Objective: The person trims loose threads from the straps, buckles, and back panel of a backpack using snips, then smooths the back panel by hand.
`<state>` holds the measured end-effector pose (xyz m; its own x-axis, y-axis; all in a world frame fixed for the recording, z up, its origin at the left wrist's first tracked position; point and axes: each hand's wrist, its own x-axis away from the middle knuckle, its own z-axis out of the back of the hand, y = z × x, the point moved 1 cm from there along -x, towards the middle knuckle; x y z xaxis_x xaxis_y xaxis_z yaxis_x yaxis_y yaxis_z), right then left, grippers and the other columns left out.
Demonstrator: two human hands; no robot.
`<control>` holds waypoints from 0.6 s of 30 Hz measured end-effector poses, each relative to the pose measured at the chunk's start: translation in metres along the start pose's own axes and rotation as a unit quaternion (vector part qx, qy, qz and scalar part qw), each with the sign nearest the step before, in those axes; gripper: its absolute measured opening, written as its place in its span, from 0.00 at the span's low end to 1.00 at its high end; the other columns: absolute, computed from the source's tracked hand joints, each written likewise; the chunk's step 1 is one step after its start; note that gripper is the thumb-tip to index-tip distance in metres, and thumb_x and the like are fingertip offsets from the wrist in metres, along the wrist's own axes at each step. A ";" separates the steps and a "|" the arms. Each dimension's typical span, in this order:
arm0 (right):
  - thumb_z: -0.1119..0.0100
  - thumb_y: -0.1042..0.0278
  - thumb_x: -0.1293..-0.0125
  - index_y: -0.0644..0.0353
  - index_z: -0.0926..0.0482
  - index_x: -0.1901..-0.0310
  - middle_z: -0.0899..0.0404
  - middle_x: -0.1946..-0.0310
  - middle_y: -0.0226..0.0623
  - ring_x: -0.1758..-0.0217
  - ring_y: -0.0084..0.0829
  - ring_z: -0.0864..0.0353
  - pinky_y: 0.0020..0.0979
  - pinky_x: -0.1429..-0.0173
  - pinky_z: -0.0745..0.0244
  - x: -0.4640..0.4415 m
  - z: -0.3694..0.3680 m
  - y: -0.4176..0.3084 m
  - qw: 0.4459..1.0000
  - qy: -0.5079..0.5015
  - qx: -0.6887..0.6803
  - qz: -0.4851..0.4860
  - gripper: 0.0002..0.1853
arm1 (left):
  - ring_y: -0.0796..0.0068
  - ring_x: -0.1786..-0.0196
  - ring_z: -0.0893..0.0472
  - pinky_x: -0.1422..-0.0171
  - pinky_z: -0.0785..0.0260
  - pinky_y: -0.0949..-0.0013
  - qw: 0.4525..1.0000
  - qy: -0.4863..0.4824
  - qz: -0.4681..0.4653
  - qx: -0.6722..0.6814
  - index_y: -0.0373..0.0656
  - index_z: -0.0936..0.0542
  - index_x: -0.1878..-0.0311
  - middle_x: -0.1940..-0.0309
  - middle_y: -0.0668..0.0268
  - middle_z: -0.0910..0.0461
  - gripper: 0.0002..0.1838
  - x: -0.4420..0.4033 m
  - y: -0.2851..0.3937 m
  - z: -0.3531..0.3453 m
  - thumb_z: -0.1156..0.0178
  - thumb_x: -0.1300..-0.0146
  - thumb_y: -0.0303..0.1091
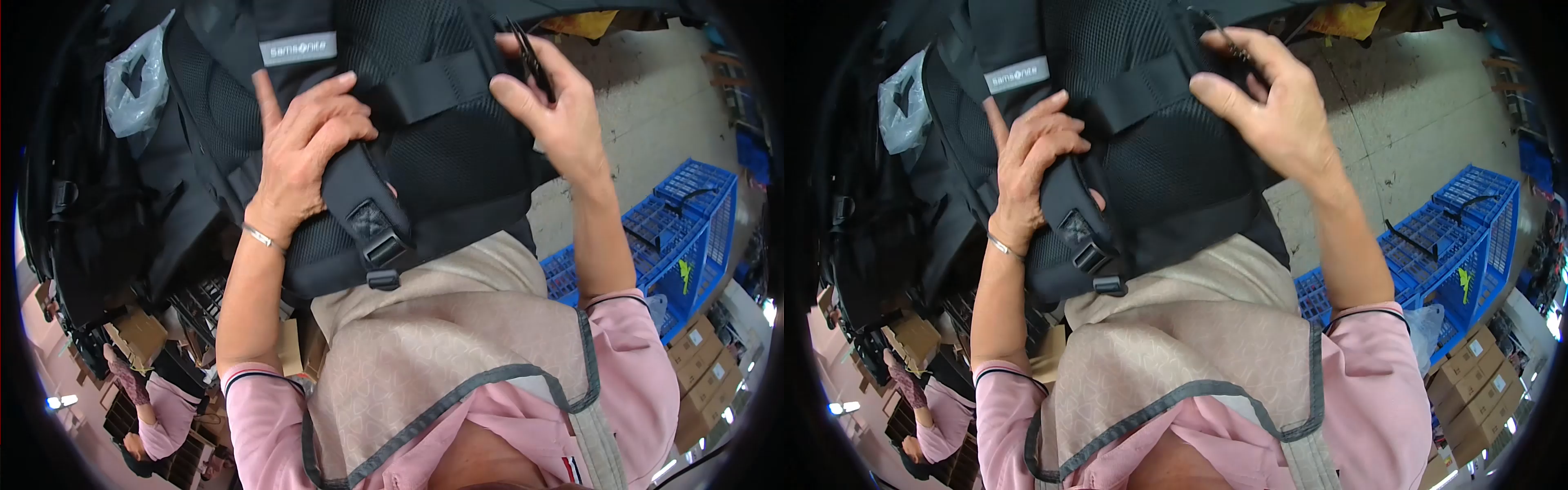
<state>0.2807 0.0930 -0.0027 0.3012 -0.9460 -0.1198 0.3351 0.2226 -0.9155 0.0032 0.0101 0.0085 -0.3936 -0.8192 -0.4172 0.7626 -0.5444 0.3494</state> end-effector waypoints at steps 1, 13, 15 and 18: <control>0.23 0.63 0.41 0.59 0.17 0.44 0.21 0.56 0.28 0.68 0.18 0.29 0.22 0.63 0.29 0.007 -0.002 -0.008 1.000 -0.017 -0.008 -0.007 0.24 | 0.67 0.39 0.17 0.15 0.76 0.35 1.000 0.013 0.006 -0.022 0.53 0.16 0.65 0.60 0.72 0.17 0.18 0.001 0.004 0.003 0.27 0.48 0.56; 0.20 0.77 0.53 0.60 0.15 0.47 0.14 0.54 0.38 0.55 0.32 0.13 0.29 0.55 0.17 0.020 0.024 -0.069 0.958 -0.133 -0.096 0.236 0.28 | 0.66 0.64 0.14 0.31 0.25 0.51 0.983 -0.033 0.078 0.165 0.42 0.20 0.58 0.67 0.67 0.17 0.17 -0.030 0.044 0.009 0.25 0.43 0.41; 0.21 0.79 0.53 0.60 0.16 0.46 0.14 0.55 0.39 0.54 0.35 0.12 0.30 0.55 0.16 0.028 0.013 -0.070 0.949 -0.136 -0.123 0.256 0.28 | 0.64 0.62 0.13 0.34 0.23 0.53 0.982 -0.019 0.065 0.178 0.41 0.22 0.57 0.66 0.65 0.17 0.19 -0.035 0.046 0.004 0.24 0.44 0.39; 0.23 0.80 0.50 0.60 0.15 0.48 0.13 0.60 0.37 0.60 0.31 0.13 0.28 0.58 0.17 0.020 0.013 -0.071 0.947 -0.077 -0.118 0.288 0.24 | 0.59 0.52 0.12 0.32 0.26 0.53 0.933 -0.021 0.143 0.329 0.39 0.23 0.50 0.55 0.62 0.16 0.23 -0.031 0.054 0.001 0.23 0.47 0.32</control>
<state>0.2745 0.0616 0.0655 0.5063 -0.6336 -0.5850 -0.1275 0.6159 -0.7775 0.0565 0.0061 0.0413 -0.2527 -0.9465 -0.2005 0.3635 -0.2849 0.8870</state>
